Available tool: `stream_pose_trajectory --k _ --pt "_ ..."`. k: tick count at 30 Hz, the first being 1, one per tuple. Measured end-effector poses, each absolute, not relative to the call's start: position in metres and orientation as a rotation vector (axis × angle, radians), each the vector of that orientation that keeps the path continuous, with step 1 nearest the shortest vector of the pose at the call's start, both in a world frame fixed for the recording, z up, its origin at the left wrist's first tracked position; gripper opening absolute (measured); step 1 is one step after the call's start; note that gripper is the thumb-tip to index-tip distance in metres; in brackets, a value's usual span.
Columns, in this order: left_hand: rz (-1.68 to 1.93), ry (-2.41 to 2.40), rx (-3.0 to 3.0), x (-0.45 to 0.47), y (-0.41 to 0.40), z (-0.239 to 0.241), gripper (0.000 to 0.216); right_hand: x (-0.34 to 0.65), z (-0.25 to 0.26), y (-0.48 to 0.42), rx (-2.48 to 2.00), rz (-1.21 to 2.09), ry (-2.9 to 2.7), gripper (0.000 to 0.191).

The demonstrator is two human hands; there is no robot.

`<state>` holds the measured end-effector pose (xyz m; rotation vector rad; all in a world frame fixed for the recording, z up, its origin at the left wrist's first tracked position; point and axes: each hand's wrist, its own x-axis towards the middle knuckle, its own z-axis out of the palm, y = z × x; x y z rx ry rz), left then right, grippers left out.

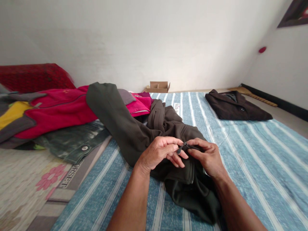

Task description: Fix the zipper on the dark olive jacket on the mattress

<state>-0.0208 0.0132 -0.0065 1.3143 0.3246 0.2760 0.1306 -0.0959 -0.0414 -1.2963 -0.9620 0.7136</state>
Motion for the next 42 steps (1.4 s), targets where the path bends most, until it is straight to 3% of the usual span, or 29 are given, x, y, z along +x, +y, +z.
stream_pose_trajectory --k 42 --pt "0.294 0.338 1.318 -0.012 0.002 -0.006 0.023 0.131 -0.04 -0.095 -1.3 0.708 -0.938 0.012"
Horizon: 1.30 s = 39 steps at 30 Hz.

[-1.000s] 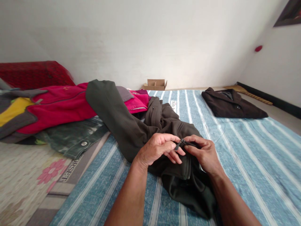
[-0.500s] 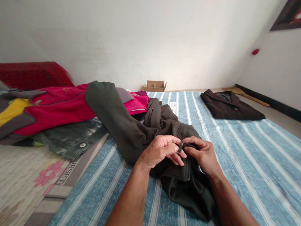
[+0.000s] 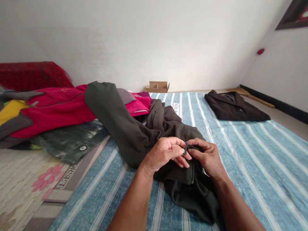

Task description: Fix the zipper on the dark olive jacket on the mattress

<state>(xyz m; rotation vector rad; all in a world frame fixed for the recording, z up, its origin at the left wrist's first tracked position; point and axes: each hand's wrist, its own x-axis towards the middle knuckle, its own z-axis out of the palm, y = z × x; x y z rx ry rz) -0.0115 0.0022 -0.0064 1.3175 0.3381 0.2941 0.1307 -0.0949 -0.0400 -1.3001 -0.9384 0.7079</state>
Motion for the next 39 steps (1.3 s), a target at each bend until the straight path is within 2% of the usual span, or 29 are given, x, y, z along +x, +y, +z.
stream_pose_trajectory --k 39 --pt "0.284 0.346 1.314 -0.011 0.0036 -0.0063 0.027 0.1316 -0.0373 -0.0956 -1.319 0.706 -0.953 0.016"
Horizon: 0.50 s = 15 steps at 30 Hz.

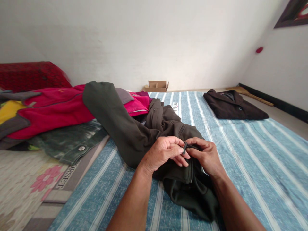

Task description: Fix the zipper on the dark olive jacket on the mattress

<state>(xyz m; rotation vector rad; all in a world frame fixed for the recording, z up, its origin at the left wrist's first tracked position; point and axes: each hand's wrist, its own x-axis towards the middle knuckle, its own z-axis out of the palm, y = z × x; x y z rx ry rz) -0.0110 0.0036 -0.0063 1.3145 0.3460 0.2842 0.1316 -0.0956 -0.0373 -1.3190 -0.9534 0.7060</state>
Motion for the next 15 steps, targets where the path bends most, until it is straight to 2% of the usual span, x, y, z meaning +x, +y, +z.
stream_pose_trajectory --k 15 --pt "0.336 0.374 1.356 -0.0102 0.0037 -0.0059 0.025 0.1314 -0.0363 -0.0951 -1.315 0.702 -0.955 0.015"
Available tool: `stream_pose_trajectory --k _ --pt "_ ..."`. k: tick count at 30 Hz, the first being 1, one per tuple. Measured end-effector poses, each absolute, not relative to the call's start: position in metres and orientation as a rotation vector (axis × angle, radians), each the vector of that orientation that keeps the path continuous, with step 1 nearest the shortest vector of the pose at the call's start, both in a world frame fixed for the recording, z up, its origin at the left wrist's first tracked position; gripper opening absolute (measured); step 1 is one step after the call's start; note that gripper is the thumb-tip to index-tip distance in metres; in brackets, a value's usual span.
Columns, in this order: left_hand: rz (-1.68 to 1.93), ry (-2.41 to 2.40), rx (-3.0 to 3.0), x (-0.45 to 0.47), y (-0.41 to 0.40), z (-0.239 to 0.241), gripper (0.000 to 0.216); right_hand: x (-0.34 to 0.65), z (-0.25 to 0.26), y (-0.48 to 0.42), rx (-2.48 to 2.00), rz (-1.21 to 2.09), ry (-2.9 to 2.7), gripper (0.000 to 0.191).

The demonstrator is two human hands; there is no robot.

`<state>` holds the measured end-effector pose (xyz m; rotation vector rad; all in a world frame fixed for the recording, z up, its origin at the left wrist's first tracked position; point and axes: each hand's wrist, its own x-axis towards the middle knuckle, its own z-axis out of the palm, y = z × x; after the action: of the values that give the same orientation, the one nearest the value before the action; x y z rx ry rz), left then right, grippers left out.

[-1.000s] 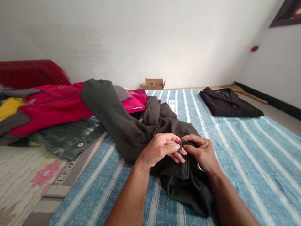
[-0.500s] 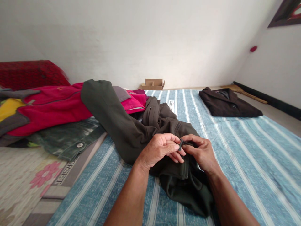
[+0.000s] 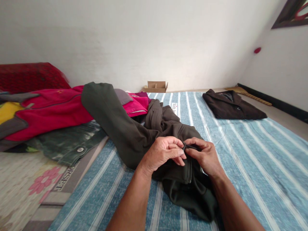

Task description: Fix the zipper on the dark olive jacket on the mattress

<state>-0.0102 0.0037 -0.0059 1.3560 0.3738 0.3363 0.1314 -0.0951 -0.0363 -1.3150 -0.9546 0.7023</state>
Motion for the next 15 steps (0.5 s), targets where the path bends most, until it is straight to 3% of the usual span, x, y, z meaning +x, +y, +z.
stream_pose_trajectory --k 15 --pt "0.621 0.495 1.757 -0.0064 -0.0055 0.0021 0.01 0.1351 -0.0447 -0.0917 -1.274 0.743 -0.91 0.015"
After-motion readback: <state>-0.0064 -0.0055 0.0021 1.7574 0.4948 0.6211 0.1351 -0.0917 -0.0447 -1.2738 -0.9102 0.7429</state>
